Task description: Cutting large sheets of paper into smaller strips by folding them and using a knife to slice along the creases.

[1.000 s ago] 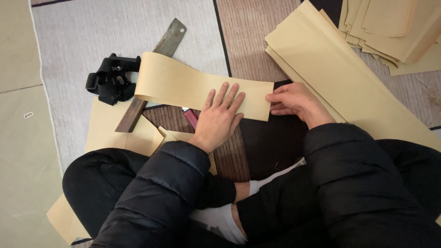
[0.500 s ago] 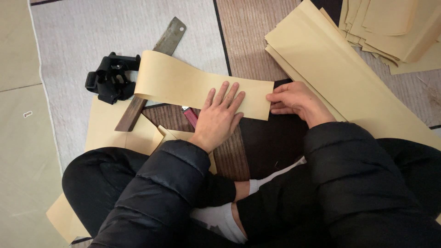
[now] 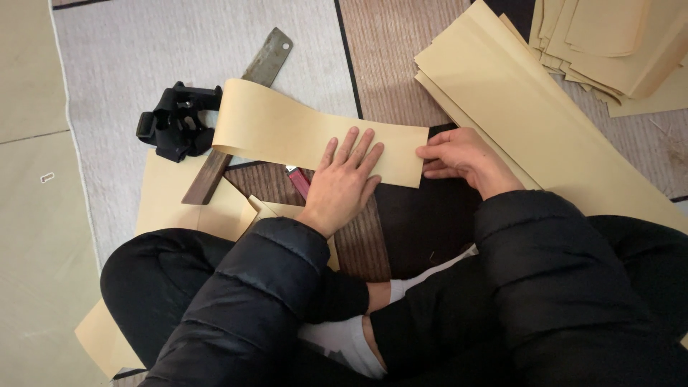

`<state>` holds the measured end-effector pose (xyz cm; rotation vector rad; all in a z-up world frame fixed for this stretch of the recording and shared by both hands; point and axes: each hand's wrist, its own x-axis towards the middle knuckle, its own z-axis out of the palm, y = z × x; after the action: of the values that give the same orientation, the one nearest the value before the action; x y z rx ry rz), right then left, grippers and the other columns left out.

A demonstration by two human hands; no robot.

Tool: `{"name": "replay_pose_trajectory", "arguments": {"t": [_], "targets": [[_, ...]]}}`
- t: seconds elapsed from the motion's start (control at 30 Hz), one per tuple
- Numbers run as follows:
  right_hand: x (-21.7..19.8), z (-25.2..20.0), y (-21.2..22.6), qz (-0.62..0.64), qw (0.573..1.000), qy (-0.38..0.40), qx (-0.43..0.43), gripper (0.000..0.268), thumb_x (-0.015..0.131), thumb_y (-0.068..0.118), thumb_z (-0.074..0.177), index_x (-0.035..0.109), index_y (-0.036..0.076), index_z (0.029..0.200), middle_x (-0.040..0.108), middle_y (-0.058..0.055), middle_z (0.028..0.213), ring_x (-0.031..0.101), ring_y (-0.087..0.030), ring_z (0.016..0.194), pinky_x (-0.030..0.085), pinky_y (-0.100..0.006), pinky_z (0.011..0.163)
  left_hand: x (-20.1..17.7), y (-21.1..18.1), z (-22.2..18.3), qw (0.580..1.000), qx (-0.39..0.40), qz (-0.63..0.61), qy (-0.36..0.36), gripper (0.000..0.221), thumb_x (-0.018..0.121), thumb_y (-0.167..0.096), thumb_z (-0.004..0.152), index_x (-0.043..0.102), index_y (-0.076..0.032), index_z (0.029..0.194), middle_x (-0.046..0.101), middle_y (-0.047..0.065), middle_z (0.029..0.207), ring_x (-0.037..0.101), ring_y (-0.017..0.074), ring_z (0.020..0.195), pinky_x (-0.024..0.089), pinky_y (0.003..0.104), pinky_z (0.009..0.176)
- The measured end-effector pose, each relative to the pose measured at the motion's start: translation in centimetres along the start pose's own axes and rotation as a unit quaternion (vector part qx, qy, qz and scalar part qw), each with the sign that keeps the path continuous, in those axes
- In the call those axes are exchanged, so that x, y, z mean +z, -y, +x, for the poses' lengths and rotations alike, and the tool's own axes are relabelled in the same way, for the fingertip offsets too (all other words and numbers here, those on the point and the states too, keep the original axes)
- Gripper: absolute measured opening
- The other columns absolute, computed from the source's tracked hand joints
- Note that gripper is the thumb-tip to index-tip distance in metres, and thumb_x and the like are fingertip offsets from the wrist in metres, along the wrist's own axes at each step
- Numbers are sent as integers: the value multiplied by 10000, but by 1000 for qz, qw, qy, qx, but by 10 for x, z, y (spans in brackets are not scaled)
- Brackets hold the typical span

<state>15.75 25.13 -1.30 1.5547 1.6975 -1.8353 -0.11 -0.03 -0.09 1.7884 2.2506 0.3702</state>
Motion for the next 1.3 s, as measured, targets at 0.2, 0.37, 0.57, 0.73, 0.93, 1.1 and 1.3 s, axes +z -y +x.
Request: {"name": "replay_pose_trajectory", "arguments": {"t": [0.2, 0.37, 0.57, 0.73, 0.93, 1.1, 1.3], "targets": [[-1, 5, -3, -3, 1000, 4, -2, 503, 932, 178, 962, 706, -117, 1302, 761, -312, 1183, 840, -371, 970, 750, -470, 826, -4, -1, 0, 1000, 2, -5, 0, 633, 557, -393, 1197, 460, -135, 1767, 343, 175, 1870, 252, 415, 1740, 186, 651, 1386], [-1, 4, -1, -4, 1000, 5, 1, 484, 909, 168, 974, 697, -114, 1306, 757, -312, 1196, 836, -376, 987, 743, -471, 851, 0, 1, 0, 1000, 3, -1, -4, 637, 559, -402, 1194, 461, -141, 1767, 344, 169, 1870, 253, 410, 1741, 189, 648, 1387], [-7, 7, 0, -15, 1000, 1, -9, 534, 888, 153, 978, 660, -129, 1369, 736, -323, 1231, 826, -400, 1024, 727, -497, 897, -5, -2, 0, 1000, 11, 8, -24, 621, 583, -394, 1183, 503, -128, 1739, 381, 183, 1850, 256, 414, 1739, 191, 663, 1383], [-77, 6, 15, -68, 997, -20, -22, 494, 821, 94, 1014, 645, -145, 1409, 711, -368, 1244, 804, -470, 1056, 704, -568, 918, -15, -7, 2, 997, 29, 25, -63, 610, 587, -393, 1187, 530, -100, 1719, 417, 207, 1830, 267, 415, 1737, 162, 666, 1386], [-144, -48, 62, -198, 977, -72, 27, 169, 768, -21, 1072, 788, -148, 1181, 797, -317, 1075, 806, -425, 935, 677, -494, 891, -6, -6, 3, 992, 28, 44, -113, 695, 605, -423, 1112, 526, -30, 1680, 441, 171, 1815, 312, 346, 1724, 244, 544, 1390], [-175, -17, 36, -155, 987, -34, 38, 108, 777, -37, 1084, 739, -133, 1053, 754, -272, 989, 754, -368, 890, 670, -491, 894, 0, -6, 6, 994, 15, 30, -108, 664, 536, -411, 1161, 500, -19, 1696, 438, 161, 1819, 307, 343, 1728, 244, 495, 1398], [-169, -10, 37, -173, 982, -41, 63, 135, 762, 10, 1112, 757, -123, 1140, 774, -271, 1089, 769, -372, 957, 661, -481, 940, -5, -6, 11, 993, 5, 48, -110, 667, 538, -409, 1168, 500, -1, 1694, 425, 164, 1828, 303, 324, 1731, 232, 480, 1413]]}}
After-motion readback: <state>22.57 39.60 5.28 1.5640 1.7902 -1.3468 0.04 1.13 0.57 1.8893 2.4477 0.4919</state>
